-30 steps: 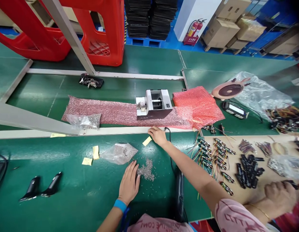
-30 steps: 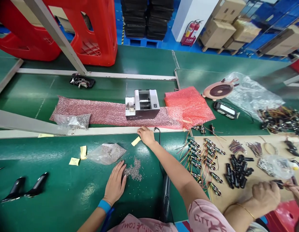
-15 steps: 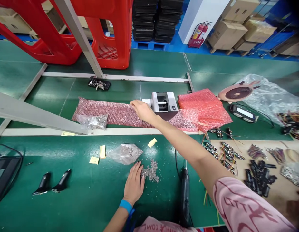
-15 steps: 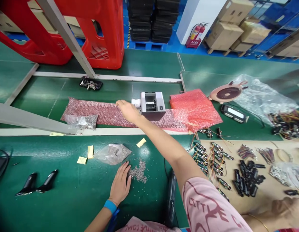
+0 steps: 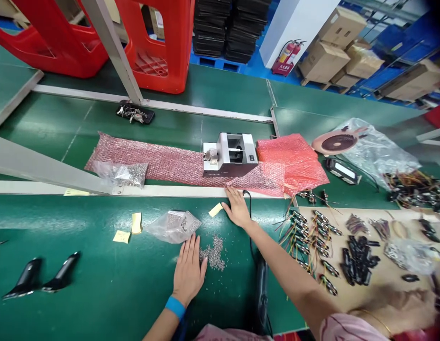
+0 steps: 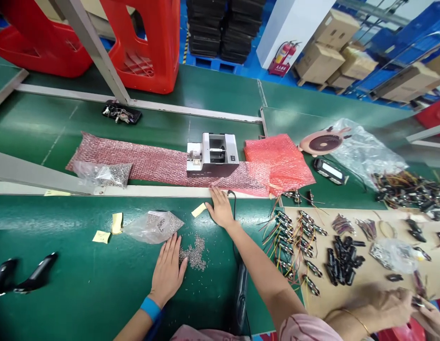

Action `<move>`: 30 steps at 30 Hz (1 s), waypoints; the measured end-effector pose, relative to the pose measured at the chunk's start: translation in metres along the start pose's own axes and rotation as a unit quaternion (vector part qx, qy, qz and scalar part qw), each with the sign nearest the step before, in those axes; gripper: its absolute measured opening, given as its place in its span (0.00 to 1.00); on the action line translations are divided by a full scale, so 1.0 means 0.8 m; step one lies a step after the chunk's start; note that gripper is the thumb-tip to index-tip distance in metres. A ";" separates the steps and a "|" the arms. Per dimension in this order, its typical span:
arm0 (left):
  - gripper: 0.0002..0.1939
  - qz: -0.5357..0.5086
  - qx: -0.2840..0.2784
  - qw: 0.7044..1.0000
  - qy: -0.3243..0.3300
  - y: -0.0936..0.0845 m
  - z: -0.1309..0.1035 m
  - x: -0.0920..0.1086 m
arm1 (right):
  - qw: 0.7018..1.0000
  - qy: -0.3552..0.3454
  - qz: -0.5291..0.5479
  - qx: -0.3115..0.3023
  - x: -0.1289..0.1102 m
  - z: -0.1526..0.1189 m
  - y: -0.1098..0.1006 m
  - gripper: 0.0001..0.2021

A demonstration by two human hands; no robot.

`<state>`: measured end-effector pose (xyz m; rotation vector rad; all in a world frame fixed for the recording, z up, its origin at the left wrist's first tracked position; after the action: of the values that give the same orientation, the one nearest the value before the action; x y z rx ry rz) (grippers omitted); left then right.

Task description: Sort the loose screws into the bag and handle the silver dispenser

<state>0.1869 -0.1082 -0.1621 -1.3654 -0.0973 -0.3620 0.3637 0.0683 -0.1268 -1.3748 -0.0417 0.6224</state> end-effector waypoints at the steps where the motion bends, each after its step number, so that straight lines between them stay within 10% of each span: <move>1: 0.34 -0.001 -0.003 1.000 0.009 0.000 -0.001 0.001 | 1.000 -0.017 0.002 -0.006 -0.001 -0.003 0.002 0.26; 13: 0.31 -0.101 -0.041 0.992 0.060 -0.013 0.053 0.020 | 0.988 -0.145 0.034 -0.049 -0.021 0.015 0.008 0.23; 25: 0.33 -0.091 -0.024 0.995 0.026 -0.001 0.066 0.010 | 0.996 -0.058 0.062 0.008 -0.045 -0.108 -0.002 0.21; 30: 0.32 -0.098 -0.023 0.995 0.004 -0.009 0.068 -0.010 | 0.993 -0.075 0.086 0.040 -0.053 -0.086 -0.016 0.17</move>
<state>0.1846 -0.0554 -0.1462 -1.4038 -0.2191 -0.5363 0.3595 -0.0124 -0.1161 -1.2614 -0.0186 0.8626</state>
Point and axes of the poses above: each hand's wrist, its own z-axis towards the middle knuckle, its own y-axis out of the palm, x = y × z, the point moved 5 cm from there along z, towards the middle knuckle, and after that the axes turned 2 degrees about x, right-handed, at the moved point
